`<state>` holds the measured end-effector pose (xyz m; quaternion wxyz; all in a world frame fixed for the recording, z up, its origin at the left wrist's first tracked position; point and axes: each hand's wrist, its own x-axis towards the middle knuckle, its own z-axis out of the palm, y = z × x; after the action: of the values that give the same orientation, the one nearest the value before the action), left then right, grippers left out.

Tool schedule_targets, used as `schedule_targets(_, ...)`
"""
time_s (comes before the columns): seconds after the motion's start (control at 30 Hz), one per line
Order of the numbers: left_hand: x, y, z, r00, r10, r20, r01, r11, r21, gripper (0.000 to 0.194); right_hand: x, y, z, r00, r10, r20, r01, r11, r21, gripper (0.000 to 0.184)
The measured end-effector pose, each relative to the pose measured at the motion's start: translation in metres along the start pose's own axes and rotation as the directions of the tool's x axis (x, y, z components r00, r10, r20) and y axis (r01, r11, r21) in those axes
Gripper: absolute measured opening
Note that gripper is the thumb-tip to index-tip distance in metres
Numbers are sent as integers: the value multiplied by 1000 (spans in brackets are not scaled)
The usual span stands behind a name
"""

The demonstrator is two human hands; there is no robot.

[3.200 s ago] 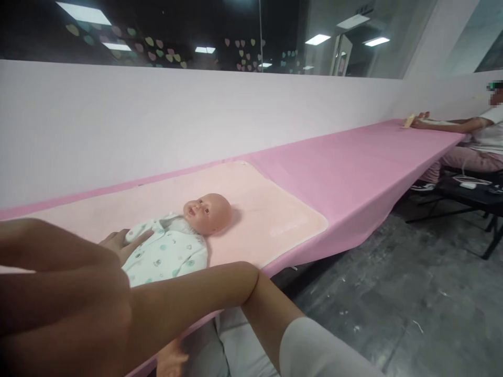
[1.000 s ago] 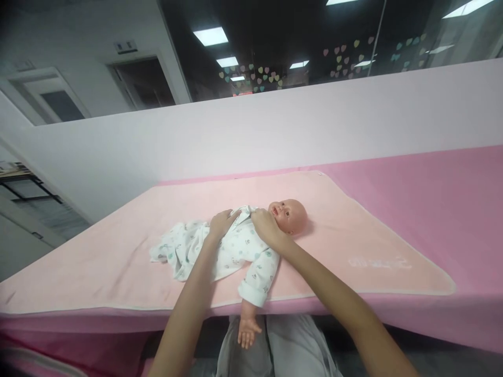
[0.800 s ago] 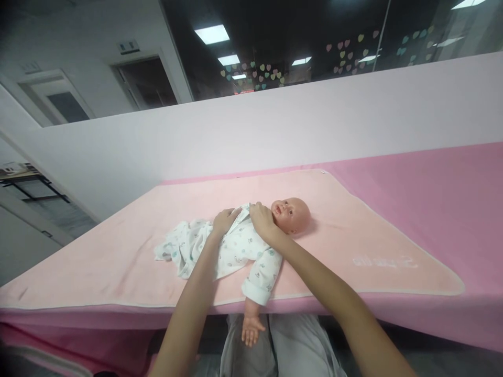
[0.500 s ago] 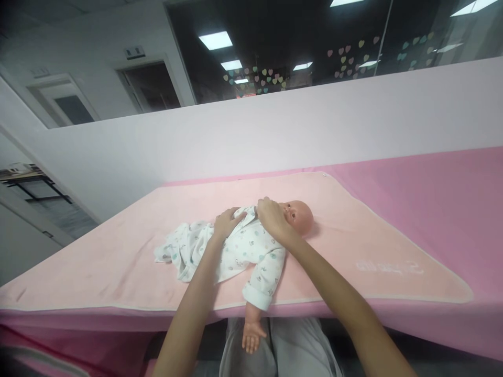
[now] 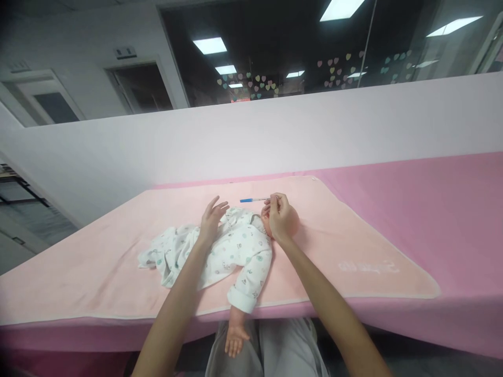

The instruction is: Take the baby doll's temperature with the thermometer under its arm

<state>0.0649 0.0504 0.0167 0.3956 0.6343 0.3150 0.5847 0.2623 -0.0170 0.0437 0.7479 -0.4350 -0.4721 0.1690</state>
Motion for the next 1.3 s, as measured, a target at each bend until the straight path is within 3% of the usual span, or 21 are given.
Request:
schedule_targets(0.1,-2,4,3,988,-124,94,150,925,-350,51,-11,0,8,999,0,53,-7,990,138,24)
schedule_targets(0.27,-5,4,3,967,-243,74,249,851,-463,31,-30,8,20,988,-35,152,9,985,170,25)
schedule_targets(0.4,-6,6,1,965,-252,71,254,838,-483,28,-38,14,23,988,-48,146,27,989,144,25)
schedule_targets(0.67,-7,6,-1,964,-187,190,261,812,-522,21,-43,18,24,983,-109,150,97,992,82,26)
schedule_targets(0.83,-5,4,-2,968,-200,155,252,810,-530,18,-48,23,25,963,-187,194,178,982,65,26)
schedule_targets(0.97,-6,7,-2,969,-214,126,248,801,-545,19,-49,25,25,966,-167,198,157,985,67,26)
schedule_targets(1.3,-8,6,-4,959,-200,199,270,853,-446,19,-48,23,25,983,-110,145,98,991,87,29)
